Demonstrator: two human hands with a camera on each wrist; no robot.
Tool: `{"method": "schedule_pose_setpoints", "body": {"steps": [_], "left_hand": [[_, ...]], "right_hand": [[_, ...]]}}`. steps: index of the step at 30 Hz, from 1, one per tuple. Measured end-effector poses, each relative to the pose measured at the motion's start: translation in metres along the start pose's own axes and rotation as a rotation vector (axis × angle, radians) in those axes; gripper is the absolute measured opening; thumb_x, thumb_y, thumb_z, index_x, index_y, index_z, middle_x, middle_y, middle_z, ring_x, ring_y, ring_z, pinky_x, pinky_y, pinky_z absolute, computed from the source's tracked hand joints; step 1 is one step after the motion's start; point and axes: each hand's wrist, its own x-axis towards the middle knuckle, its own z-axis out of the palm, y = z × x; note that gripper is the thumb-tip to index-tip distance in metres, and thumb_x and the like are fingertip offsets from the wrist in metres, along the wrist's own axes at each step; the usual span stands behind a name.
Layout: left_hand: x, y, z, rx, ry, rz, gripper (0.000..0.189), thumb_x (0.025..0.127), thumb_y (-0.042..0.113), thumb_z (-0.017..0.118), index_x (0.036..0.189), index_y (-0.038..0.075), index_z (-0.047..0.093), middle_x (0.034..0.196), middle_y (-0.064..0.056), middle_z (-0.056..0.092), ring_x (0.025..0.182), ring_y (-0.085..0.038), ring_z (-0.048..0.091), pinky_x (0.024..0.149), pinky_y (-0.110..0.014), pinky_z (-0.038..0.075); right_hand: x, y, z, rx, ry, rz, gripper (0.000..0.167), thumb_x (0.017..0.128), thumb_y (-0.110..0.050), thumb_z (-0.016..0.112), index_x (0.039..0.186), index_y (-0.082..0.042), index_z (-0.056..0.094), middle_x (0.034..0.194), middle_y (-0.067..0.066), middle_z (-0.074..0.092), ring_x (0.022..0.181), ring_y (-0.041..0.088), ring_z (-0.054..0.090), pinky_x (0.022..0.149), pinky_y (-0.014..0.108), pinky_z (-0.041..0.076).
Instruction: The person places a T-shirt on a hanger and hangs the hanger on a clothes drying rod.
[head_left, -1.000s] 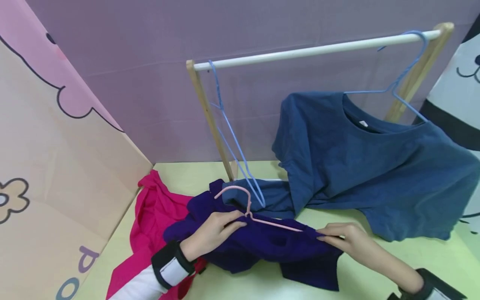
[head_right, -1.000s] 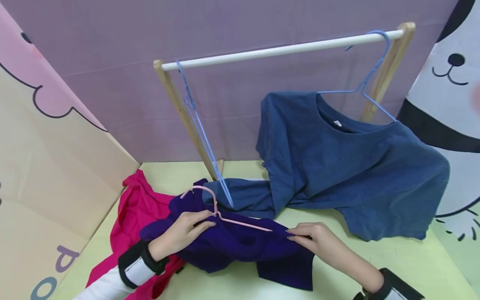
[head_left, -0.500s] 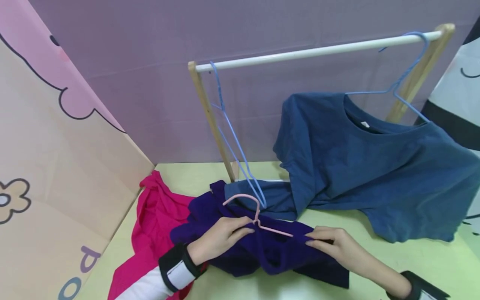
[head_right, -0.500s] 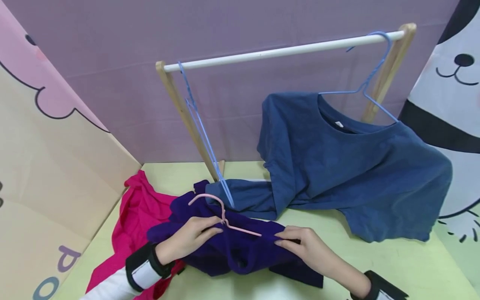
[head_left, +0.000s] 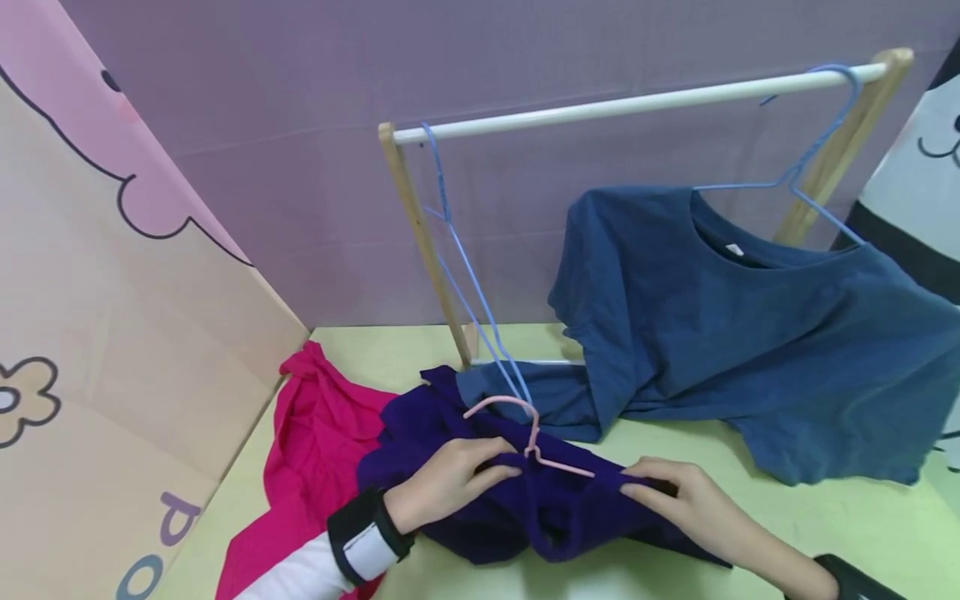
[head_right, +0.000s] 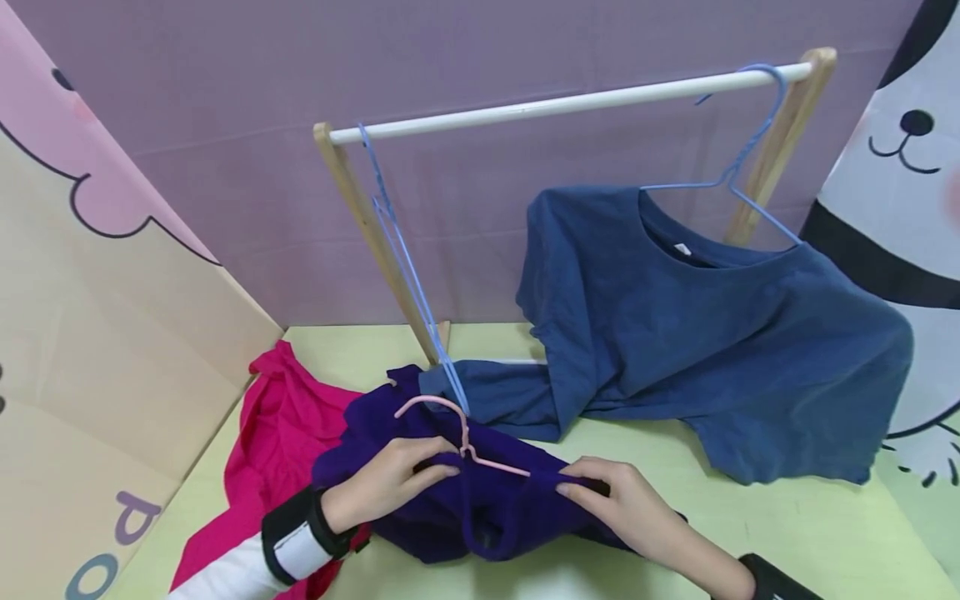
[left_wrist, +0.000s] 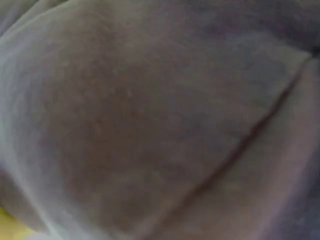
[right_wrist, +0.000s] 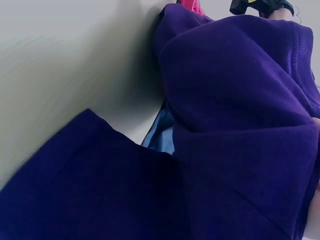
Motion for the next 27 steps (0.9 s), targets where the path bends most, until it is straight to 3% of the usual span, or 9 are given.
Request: {"method": "schedule_pose_setpoints", "body": {"steps": [5,11,17,23,27], "left_hand": [[-0.004,-0.003,0.0,-0.011,0.032,0.003,0.009,0.085,0.021,0.058,0.089,0.013,0.062,0.084,0.007,0.063,0.08,0.002,0.056,0.072,-0.01,0.042],[-0.006,-0.007,0.001,0.006,0.088,0.019,0.009,0.079,0.013,0.066,0.087,0.011,0.062,0.083,0.005,0.062,0.08,-0.002,0.056,0.072,-0.012,0.042],[-0.008,-0.01,0.002,0.064,0.132,0.046,0.013,0.077,0.009,0.067,0.088,0.009,0.061,0.081,0.003,0.058,0.077,-0.007,0.053,0.071,-0.017,0.042],[-0.009,-0.014,0.003,0.124,0.152,0.042,0.015,0.075,0.009,0.069,0.088,0.009,0.062,0.081,0.004,0.055,0.077,-0.009,0.05,0.068,-0.021,0.038],[-0.01,-0.019,0.005,0.165,0.185,0.022,0.016,0.075,0.011,0.069,0.09,0.011,0.062,0.084,0.005,0.055,0.077,-0.008,0.048,0.066,-0.022,0.036]], "right_hand": [[-0.011,0.0,-0.008,-0.039,0.05,0.034,0.013,0.082,-0.006,0.061,0.086,-0.017,0.065,0.079,-0.011,0.062,0.072,0.0,0.054,0.06,0.017,0.043],[-0.025,0.002,-0.021,-0.03,0.072,0.131,0.011,0.081,-0.007,0.062,0.086,-0.015,0.066,0.078,-0.009,0.063,0.068,0.002,0.055,0.058,0.019,0.044],[-0.039,0.01,-0.041,0.033,0.0,0.114,0.017,0.082,0.0,0.059,0.093,-0.011,0.066,0.084,-0.006,0.064,0.074,0.004,0.058,0.059,0.02,0.046],[-0.048,0.023,-0.06,0.131,-0.134,0.071,0.027,0.086,0.007,0.049,0.103,-0.009,0.062,0.094,-0.005,0.063,0.082,0.005,0.059,0.063,0.019,0.047],[-0.05,0.028,-0.064,0.113,-0.107,0.109,0.025,0.086,0.006,0.049,0.103,-0.008,0.062,0.095,-0.007,0.062,0.081,0.005,0.058,0.062,0.019,0.047]]}}
